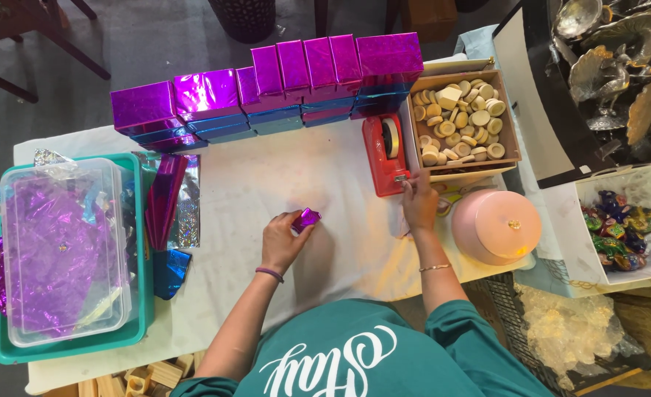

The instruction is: The person places a small wooden object onto a sheet of shiny purple wrapping paper. They fold the paper around the object to form a small package and secure it with clear tape from a red dispenser. The person then folds the edges and corners of the wrapped item to create a neat, finished package.

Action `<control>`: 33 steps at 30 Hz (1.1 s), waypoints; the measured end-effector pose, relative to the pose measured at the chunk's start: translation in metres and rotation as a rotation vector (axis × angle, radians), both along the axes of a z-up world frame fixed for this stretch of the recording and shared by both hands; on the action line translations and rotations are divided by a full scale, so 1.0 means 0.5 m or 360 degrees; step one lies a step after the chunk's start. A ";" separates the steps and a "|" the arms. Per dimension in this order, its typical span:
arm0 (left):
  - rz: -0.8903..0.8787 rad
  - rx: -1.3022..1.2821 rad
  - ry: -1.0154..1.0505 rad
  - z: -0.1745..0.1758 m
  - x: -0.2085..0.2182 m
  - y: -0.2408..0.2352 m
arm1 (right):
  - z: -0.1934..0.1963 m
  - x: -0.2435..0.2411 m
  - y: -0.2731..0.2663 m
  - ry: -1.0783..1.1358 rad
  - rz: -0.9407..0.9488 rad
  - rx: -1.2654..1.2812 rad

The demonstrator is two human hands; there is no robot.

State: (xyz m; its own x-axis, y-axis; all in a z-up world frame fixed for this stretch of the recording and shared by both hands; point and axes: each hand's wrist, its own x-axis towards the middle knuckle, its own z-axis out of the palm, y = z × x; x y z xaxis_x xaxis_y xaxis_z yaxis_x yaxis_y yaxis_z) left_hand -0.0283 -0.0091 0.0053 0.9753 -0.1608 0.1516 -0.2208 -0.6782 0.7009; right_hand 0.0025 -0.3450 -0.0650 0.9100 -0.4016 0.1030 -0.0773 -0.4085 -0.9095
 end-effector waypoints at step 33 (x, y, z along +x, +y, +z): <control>0.0037 0.0135 -0.0306 0.047 -0.009 -0.017 | -0.093 -0.111 0.268 0.0151 0.0686 0.1169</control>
State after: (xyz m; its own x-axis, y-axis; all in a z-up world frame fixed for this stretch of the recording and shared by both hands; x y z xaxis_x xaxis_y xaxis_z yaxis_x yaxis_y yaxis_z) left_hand -0.0330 -0.0175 0.0285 0.9333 -0.1590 0.3219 -0.3286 -0.7395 0.5876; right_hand -0.0531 -0.2109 -0.1117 0.9902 0.0464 -0.1319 -0.1395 0.2707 -0.9525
